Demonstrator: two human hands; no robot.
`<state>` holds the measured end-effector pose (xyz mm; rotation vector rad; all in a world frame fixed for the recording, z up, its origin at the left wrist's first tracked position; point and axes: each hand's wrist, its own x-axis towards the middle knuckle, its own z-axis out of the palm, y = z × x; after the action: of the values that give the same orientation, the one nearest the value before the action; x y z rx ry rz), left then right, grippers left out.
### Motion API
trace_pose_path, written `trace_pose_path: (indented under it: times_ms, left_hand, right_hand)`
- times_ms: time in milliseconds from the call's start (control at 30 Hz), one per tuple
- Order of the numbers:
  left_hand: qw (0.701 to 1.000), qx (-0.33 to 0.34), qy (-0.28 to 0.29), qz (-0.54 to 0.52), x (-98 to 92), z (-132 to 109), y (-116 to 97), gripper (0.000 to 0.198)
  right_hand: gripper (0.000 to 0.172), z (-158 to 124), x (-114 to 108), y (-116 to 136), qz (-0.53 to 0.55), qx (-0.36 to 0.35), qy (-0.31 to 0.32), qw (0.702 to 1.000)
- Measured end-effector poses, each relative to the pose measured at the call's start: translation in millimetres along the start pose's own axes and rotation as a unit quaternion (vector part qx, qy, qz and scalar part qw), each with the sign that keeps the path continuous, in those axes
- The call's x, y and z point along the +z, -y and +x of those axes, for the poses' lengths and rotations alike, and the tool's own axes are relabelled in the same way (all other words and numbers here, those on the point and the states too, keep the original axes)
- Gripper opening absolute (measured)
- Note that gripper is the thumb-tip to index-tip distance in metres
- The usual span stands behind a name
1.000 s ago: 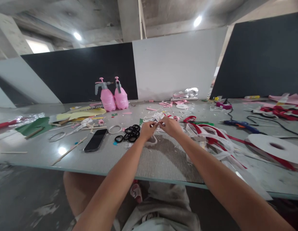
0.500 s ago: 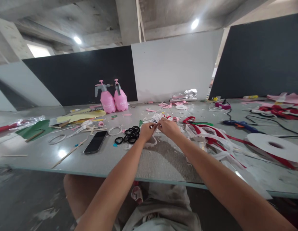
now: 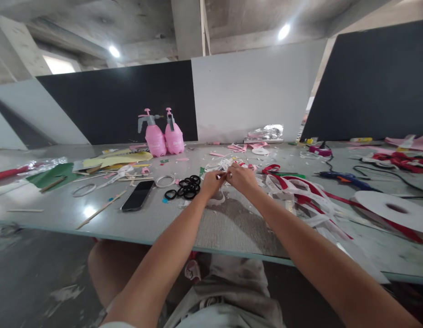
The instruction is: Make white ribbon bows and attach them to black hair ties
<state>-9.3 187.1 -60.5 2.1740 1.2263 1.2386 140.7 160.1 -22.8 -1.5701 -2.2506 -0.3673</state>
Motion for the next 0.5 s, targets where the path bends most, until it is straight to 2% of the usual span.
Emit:
trace_pose_path:
  times_ms: [133, 267, 400, 500]
  left_hand:
    - [1.000, -0.001, -0.003, -0.008, 0.6, 1, 1, 0.028]
    - [0.999, -0.002, -0.013, -0.051, 1.5, 1, 1, 0.028]
    - [0.996, -0.010, -0.038, -0.078, 3.0, 1, 2, 0.030]
    - [0.993, -0.007, -0.051, -0.102, 2.7, 1, 2, 0.030]
  right_hand:
    - [0.023, 2, 3, -3, 0.038, 0.007, -0.044, 0.998]
    - [0.015, 6, 10, -19, 0.133, 0.018, -0.082, 0.988]
    - [0.017, 7, 17, -29, 0.213, 0.057, -0.080, 0.972]
    - [0.027, 6, 19, -23, 0.226, 0.067, -0.068, 0.970]
